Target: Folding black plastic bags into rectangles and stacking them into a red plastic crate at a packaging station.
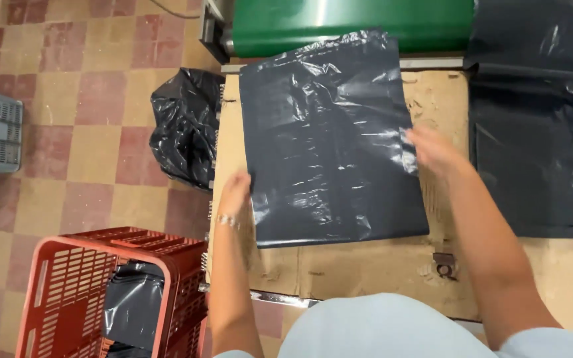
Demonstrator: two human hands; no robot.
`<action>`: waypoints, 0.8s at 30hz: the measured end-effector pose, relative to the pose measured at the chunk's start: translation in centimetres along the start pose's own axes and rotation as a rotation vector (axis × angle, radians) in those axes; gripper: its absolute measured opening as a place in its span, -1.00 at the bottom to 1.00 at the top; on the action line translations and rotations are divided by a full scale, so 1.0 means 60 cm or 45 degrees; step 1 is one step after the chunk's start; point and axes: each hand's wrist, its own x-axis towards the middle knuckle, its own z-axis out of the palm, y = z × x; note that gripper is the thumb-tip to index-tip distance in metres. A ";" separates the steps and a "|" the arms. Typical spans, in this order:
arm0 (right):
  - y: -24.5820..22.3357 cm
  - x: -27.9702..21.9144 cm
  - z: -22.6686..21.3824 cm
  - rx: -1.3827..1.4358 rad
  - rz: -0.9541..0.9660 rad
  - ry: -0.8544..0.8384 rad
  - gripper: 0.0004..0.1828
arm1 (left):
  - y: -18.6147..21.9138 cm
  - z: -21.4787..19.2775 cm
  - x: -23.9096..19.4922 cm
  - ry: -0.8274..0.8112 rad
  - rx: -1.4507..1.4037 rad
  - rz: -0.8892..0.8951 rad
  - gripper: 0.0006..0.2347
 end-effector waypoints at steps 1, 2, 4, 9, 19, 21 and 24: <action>0.039 -0.032 -0.011 0.003 0.008 0.009 -0.22 | -0.009 -0.005 -0.050 -0.010 0.005 -0.004 -0.71; 0.078 -0.065 -0.021 -0.094 0.037 0.009 -0.25 | -0.018 -0.010 -0.102 -0.092 -0.085 -0.081 -0.77; 0.122 -0.153 -0.026 -0.184 0.076 0.024 -0.28 | -0.041 -0.008 -0.171 -0.189 -0.166 -0.161 -0.80; 0.108 -0.330 0.069 -0.706 -0.189 0.328 -0.23 | -0.204 0.039 -0.149 0.018 0.173 0.071 -0.81; 0.098 -0.363 0.066 -1.180 -0.134 0.365 -0.12 | -0.062 0.072 -0.342 0.456 0.993 0.074 -0.62; 0.032 -0.306 0.063 -1.367 -0.483 0.442 -0.24 | 0.001 0.110 -0.316 0.624 0.955 0.779 -0.44; -0.063 -0.146 0.085 -1.459 -0.914 0.483 -0.21 | 0.080 0.205 -0.239 0.543 1.060 1.348 -0.50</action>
